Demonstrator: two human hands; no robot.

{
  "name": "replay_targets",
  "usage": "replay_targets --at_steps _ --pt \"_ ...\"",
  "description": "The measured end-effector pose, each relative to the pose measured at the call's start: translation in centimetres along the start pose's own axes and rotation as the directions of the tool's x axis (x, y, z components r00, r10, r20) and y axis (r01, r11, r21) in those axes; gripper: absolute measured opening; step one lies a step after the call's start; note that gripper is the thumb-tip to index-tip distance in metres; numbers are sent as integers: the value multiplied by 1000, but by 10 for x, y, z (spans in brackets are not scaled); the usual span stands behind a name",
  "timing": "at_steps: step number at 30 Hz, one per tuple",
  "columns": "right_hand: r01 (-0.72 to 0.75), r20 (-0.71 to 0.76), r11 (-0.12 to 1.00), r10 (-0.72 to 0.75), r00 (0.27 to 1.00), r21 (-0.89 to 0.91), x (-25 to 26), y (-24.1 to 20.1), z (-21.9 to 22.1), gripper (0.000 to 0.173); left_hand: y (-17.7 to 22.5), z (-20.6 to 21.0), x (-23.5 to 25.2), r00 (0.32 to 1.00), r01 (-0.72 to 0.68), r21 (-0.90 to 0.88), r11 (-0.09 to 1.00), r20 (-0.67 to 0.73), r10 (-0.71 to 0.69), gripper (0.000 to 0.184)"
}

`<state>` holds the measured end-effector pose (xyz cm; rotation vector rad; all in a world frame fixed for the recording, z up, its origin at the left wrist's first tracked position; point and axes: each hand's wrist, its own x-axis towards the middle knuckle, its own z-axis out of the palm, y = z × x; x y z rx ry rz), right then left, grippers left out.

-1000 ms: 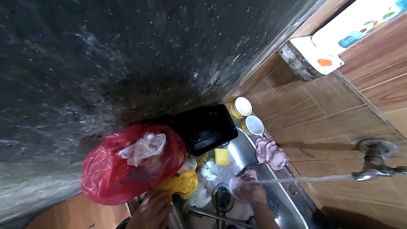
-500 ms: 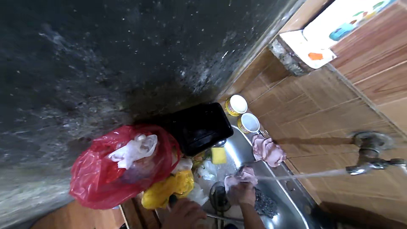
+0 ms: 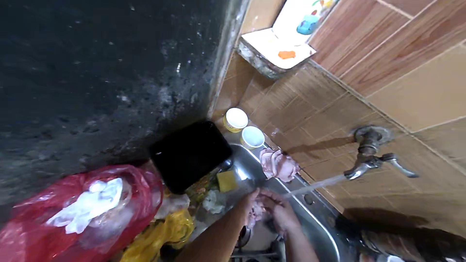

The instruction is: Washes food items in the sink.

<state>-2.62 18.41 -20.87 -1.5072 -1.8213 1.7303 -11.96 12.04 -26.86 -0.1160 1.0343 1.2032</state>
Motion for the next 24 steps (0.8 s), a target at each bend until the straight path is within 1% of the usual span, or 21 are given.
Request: replay_targets --at_steps 1,2,3,5,6,7,9,10,12,13,14,15,16,17,18,19,20,21,22,23,24 --pt "1 -79 1000 0 997 16 1 -7 -5 24 -1 1 3 1000 -17 39 999 -10 17 45" --pt "-16 -128 999 21 992 41 0 -16 -9 23 -1 1 5 999 -34 58 998 13 33 42" --pt "-38 -127 997 46 991 62 -1 -25 -13 25 -2 0 7 997 -61 77 995 54 57 39" --pt "-74 -21 991 77 997 107 -3 -38 -18 27 -2 3 9 990 -103 80 991 107 95 31" --pt "-77 40 990 73 997 119 -3 -41 -21 28 0 5 9 986 -103 68 992 138 93 27" --pt "-64 66 991 56 996 115 -3 -42 -23 28 2 6 7 981 -105 58 993 170 94 24" --pt "-13 -13 996 14 1000 90 -1 -40 -25 28 2 7 6 981 -82 40 996 178 74 27" --pt "14 -97 997 -6 995 76 -2 -41 -25 26 2 8 6 984 -81 44 996 165 73 29" --pt "53 -273 998 -42 961 33 -2 -36 -24 26 5 10 5 983 -99 56 993 161 89 35" --pt "39 -325 999 -34 945 9 -1 -29 -25 29 7 11 2 983 -104 41 994 153 97 34" --pt "-26 -328 1000 28 944 10 0 -20 -27 32 10 11 1 983 -113 15 994 151 109 35" --pt "-148 -269 988 157 950 55 2 -9 -28 35 12 11 1 982 -116 -34 993 146 120 35" --pt "-284 -157 950 302 940 127 4 2 -26 43 14 10 0 984 -110 -92 990 127 122 37" --pt "-395 -13 896 405 914 201 5 10 -22 55 15 10 -2 986 -111 -127 986 113 125 39" --pt "-446 98 848 437 894 285 6 15 -19 58 17 9 -5 985 -124 -138 983 102 139 42" --pt "-429 106 828 420 901 362 8 16 -15 50 17 7 -4 982 -149 -132 980 98 162 44" --pt "-375 33 843 394 919 385 11 14 -13 36 16 5 -2 976 -189 -114 975 85 199 43" --pt "-324 -66 890 362 930 321 13 8 -13 27 14 1 -1 974 -217 -67 974 53 220 40" --pt "-299 -140 934 328 934 194 15 0 -16 27 12 -3 -1 976 -220 35 975 6 219 38" --pt "-285 -162 957 291 943 60 16 -11 -20 27 10 -6 -3 975 -195 213 957 -59 212 37" --pt "-269 -138 962 260 956 -55 16 -25 -27 28 9 -8 -4 974 -125 439 890 -118 195 40"
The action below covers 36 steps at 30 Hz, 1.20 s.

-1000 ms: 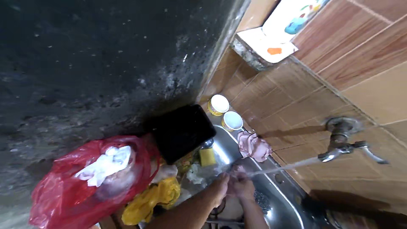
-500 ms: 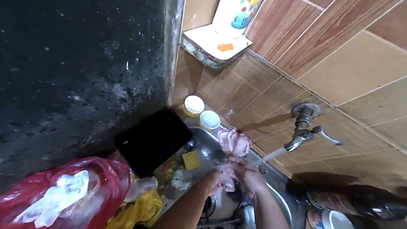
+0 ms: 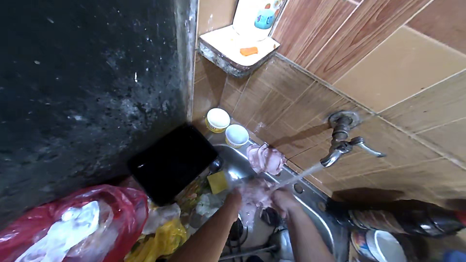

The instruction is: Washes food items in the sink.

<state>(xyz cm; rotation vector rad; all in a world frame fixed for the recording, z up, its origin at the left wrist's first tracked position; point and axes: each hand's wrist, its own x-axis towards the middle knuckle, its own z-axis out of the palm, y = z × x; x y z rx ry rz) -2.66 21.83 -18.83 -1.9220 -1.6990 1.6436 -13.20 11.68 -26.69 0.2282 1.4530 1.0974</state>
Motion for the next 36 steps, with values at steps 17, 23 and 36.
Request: replay_targets --at_steps 17,23,36 --pt "197 168 885 -137 976 -421 22 59 -8 33 -42 27 21 999 -24 792 610 48 -22 44" --pt "210 287 823 -59 956 -527 22 89 17 58 -6 35 -5 926 -373 781 501 345 152 39" --pt "297 112 899 -347 931 321 13 70 -23 4 53 -1 -2 889 -453 560 694 228 396 36"
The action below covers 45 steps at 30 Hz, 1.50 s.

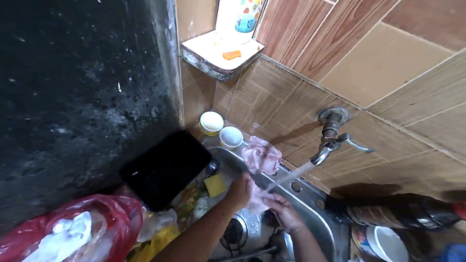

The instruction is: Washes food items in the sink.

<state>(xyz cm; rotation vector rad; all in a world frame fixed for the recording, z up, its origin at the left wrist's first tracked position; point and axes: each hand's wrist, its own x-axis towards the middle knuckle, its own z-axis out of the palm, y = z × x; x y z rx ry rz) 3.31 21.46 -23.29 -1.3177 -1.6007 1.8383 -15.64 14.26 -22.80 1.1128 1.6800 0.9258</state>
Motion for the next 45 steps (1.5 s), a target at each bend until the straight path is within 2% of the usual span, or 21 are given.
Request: replay_targets --at_steps 2,5,7,10,12,13,15,17,19,21,23,26,29,31,32,33,37,39,41,43,45 --pt "-10 -67 1000 8 998 -25 1 -12 13 5 -8 6 2 990 139 -61 988 -5 -140 39" --pt "-173 -150 923 128 980 -344 5 -32 32 15 -10 23 -10 946 324 -146 935 68 -317 46" --pt "-293 -168 842 243 955 -452 9 -38 40 24 -3 41 -25 926 372 -484 792 134 -353 49" --pt "-432 -4 867 445 896 -248 2 -58 50 30 -4 45 -31 906 402 -824 399 296 -301 67" --pt "-455 120 884 466 877 -110 -1 -68 43 35 -25 40 -27 918 348 -890 294 261 -298 51" --pt "-441 97 893 449 888 -95 0 -70 39 35 -32 38 -24 908 332 -904 270 228 -352 35" --pt "-406 -111 897 391 914 -177 8 -62 32 27 -38 27 -23 867 353 -877 324 177 -467 15" --pt "-361 -264 828 268 927 -428 20 -39 20 27 -36 11 -28 829 450 -723 523 120 -547 26" --pt "-309 -260 661 175 950 -684 25 -20 17 35 -28 -7 -31 844 515 -419 748 91 -529 42" --pt "-255 -193 515 172 966 -818 27 -1 27 39 1 -27 -33 898 438 -34 898 57 -436 41" --pt "-242 -188 455 161 969 -857 27 20 45 46 51 -47 -36 934 342 250 906 18 -358 38" --pt "-264 -265 475 67 962 -839 29 47 63 65 110 -52 -27 972 234 455 859 -125 -198 44" --pt "-364 -395 502 48 917 -784 30 53 75 64 129 -38 8 989 47 618 785 -136 49 59" --pt "-428 -473 533 59 879 -730 31 49 80 63 120 -21 33 1000 -12 668 744 -9 24 89" --pt "-448 -503 551 58 862 -704 31 47 81 62 114 -12 38 999 -31 650 759 34 11 97" --pt "-470 -531 557 61 845 -685 30 43 81 59 111 -7 37 997 -35 594 804 73 -10 92" --pt "-549 -586 662 199 786 -511 26 36 66 52 93 -1 27 942 63 139 988 319 -104 30" --pt "-525 -594 802 283 753 -284 24 47 48 49 71 4 28 932 147 -19 989 337 -132 31" --pt "-330 -574 942 303 761 59 26 58 39 27 43 11 29 943 242 -107 964 260 -207 34" --pt "-191 -429 911 347 834 366 26 54 33 22 15 20 25 916 362 -161 918 245 -318 38" --pt "-181 -331 882 344 879 434 21 41 30 26 -11 36 19 885 463 -364 808 243 -398 42"
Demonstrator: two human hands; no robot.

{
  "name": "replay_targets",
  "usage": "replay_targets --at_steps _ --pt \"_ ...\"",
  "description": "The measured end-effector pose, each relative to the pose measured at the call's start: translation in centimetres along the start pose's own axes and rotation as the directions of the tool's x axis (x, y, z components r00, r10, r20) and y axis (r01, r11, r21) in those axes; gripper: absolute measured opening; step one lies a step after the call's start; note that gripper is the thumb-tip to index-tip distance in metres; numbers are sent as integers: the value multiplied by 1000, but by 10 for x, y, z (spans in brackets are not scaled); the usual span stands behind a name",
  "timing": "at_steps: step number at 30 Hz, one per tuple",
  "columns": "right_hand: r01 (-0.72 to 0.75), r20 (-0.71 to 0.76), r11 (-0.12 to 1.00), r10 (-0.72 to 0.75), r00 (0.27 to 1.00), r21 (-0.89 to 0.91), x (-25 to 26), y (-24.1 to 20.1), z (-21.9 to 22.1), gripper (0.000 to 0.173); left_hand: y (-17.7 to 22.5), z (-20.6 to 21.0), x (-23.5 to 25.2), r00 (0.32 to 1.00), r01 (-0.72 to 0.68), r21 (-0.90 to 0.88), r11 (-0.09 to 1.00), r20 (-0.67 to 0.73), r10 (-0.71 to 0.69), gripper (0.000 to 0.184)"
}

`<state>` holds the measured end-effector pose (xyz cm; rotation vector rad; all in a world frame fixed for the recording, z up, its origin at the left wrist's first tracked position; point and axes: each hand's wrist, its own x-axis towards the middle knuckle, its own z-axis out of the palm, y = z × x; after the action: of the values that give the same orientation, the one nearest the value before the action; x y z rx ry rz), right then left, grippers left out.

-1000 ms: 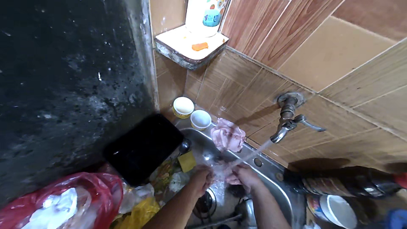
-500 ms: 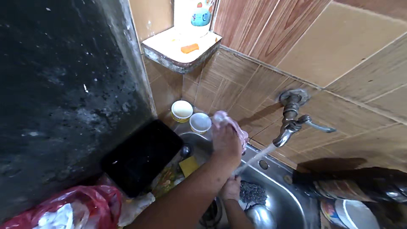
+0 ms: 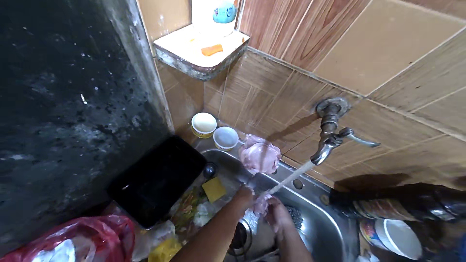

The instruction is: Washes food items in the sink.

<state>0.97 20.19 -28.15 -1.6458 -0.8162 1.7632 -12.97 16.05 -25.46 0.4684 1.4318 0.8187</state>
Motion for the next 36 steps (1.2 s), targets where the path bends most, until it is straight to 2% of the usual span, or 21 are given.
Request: replay_targets --at_steps 2,4,6,9,11,13,16,18,20,22,23,25,27,29,30,34,36 --pt "6 77 997 0 997 -72 -11 -14 7 23 -20 5 2 999 45 -318 947 -12 -52 52" --pt "16 143 988 6 990 -155 -27 -30 17 24 -32 10 3 996 86 -528 845 43 -75 65" --pt "26 199 974 20 980 -225 -38 -44 23 22 -35 12 -3 995 83 -561 824 89 -39 76" --pt "48 274 944 46 960 -326 -47 -63 22 23 -38 6 -11 981 68 -467 882 192 26 87" --pt "91 285 931 14 959 -353 -47 -69 19 20 -49 4 -13 973 26 -455 890 215 81 76" --pt "144 236 921 -59 970 -362 -42 -72 15 19 -56 2 -17 982 -2 -564 826 157 109 48" --pt "129 182 925 -67 981 -358 -34 -66 7 18 -54 -7 -25 994 -38 -669 742 49 95 36" --pt "71 165 949 -21 986 -307 -32 -55 2 18 -52 -18 -28 991 -108 -618 779 -6 133 32" --pt "25 155 962 18 988 -273 -27 -42 0 20 -41 -29 -35 985 -170 -461 871 -81 150 31" --pt "46 127 916 6 992 -399 -22 -25 3 25 -28 -38 -48 974 -205 -265 942 -153 168 30" --pt "83 106 826 -28 994 -558 -19 -17 6 29 -22 -43 -56 966 -200 -146 969 -194 170 30" --pt "145 111 490 -97 989 -859 -20 -4 15 40 -14 -56 -71 950 -153 121 981 -254 179 33" --pt "218 197 171 -135 971 -961 -23 14 28 51 -6 -68 -91 957 -81 287 955 -244 154 36" --pt "306 306 -19 -98 947 -952 -18 35 35 65 -2 -78 -108 965 -29 377 926 -229 124 38" --pt "309 310 -31 -77 948 -951 -14 43 36 70 -1 -82 -115 968 -12 398 917 -225 110 38" --pt "170 147 137 -165 975 -976 -4 58 24 52 -17 -84 -136 954 -73 345 936 -248 166 43" --pt "164 140 118 -191 972 -979 -3 61 21 44 -27 -77 -142 956 -147 267 953 -208 206 45"
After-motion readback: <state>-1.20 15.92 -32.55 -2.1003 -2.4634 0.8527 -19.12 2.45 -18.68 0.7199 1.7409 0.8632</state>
